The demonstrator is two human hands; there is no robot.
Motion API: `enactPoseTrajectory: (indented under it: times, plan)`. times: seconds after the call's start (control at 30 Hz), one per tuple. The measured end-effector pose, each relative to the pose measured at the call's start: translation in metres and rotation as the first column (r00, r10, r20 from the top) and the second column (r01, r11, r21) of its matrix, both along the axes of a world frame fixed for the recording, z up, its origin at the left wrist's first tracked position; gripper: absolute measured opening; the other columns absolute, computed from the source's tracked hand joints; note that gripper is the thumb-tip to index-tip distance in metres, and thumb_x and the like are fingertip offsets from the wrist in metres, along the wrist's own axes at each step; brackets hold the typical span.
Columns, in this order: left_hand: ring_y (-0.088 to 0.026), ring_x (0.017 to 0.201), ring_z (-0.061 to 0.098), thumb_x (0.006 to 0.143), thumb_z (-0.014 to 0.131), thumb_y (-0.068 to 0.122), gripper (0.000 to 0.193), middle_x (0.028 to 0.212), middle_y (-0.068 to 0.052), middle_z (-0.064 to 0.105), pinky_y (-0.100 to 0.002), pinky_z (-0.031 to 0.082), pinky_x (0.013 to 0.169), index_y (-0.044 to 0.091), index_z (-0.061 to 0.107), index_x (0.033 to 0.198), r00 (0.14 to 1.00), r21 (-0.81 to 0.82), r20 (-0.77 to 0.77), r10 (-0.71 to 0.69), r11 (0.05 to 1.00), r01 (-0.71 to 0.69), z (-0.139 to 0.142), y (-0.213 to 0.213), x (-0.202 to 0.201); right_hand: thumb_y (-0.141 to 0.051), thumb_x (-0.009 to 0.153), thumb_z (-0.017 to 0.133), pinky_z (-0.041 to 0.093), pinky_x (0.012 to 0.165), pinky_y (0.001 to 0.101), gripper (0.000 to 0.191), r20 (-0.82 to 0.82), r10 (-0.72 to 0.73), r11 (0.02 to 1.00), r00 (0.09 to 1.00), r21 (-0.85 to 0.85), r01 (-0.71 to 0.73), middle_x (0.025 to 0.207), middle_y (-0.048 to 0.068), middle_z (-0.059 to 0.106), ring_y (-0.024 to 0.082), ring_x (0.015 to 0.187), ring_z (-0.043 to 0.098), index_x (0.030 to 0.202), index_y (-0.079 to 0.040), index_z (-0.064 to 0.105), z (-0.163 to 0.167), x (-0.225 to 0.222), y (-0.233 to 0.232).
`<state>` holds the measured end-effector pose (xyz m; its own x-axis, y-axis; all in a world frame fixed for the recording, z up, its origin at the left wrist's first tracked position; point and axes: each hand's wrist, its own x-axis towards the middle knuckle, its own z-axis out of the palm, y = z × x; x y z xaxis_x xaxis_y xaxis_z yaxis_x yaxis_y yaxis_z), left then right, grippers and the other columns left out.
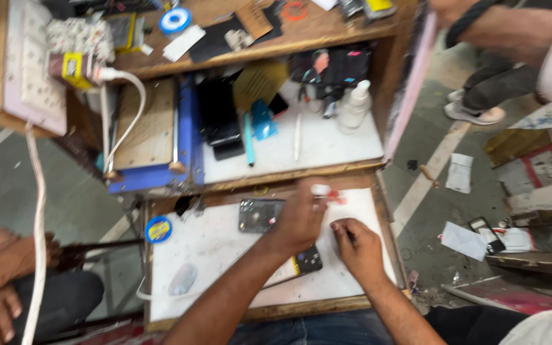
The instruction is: The person repairs a smartphone with a shattered screen at a repair bench. They peel the broken glass off the display, clean the surface, open the phone's back cover, disconnect and remove the battery, and use a screwdriver on internal components.
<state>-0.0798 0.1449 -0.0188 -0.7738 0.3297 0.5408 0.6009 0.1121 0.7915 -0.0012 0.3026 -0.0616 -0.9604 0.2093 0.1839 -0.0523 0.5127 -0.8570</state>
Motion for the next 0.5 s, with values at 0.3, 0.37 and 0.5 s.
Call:
enactPoseTrajectory:
  times: [0.3,0.37,0.5]
  plan:
    - [-0.017,0.092,0.069,0.100,0.057,0.001,0.065,0.105,-0.012,0.065,-0.031,0.063,0.078,0.007,0.018,0.151,0.764,0.291,0.518,0.385,0.761,-0.581,-0.051,-0.154,0.064,-0.011,0.083,0.075,0.054,0.085,0.0378,0.024,-0.126,0.229,0.898,0.965,0.409,-0.159,0.114,0.004,0.075,0.026,0.099,0.067,0.107,-0.014,0.076,0.022,0.000,-0.026]
    - [-0.018,0.094,0.070,0.100,0.059,-0.002,0.066,0.107,-0.014,0.067,-0.031,0.063,0.082,0.005,0.022,0.154,0.746,0.233,0.498,0.443,0.760,-0.607,-0.060,-0.154,0.066,-0.011,0.083,0.075,0.053,0.086,0.0373,0.027,-0.105,0.241,0.877,0.965,0.450,-0.170,0.118,0.003,0.074,0.026,0.097,0.065,0.109,-0.015,0.077,0.022,0.000,-0.031]
    - [-0.018,0.095,0.072,0.099,0.062,-0.004,0.062,0.108,-0.014,0.069,-0.030,0.061,0.085,0.004,0.028,0.151,0.802,0.166,0.417,0.427,0.832,-0.529,-0.071,-0.139,0.056,-0.011,0.084,0.075,0.053,0.087,0.0353,0.027,-0.076,0.227,0.862,0.971,0.479,-0.165,0.121,-0.001,0.073,0.025,0.096,0.064,0.110,-0.019,0.078,0.018,0.000,-0.035]
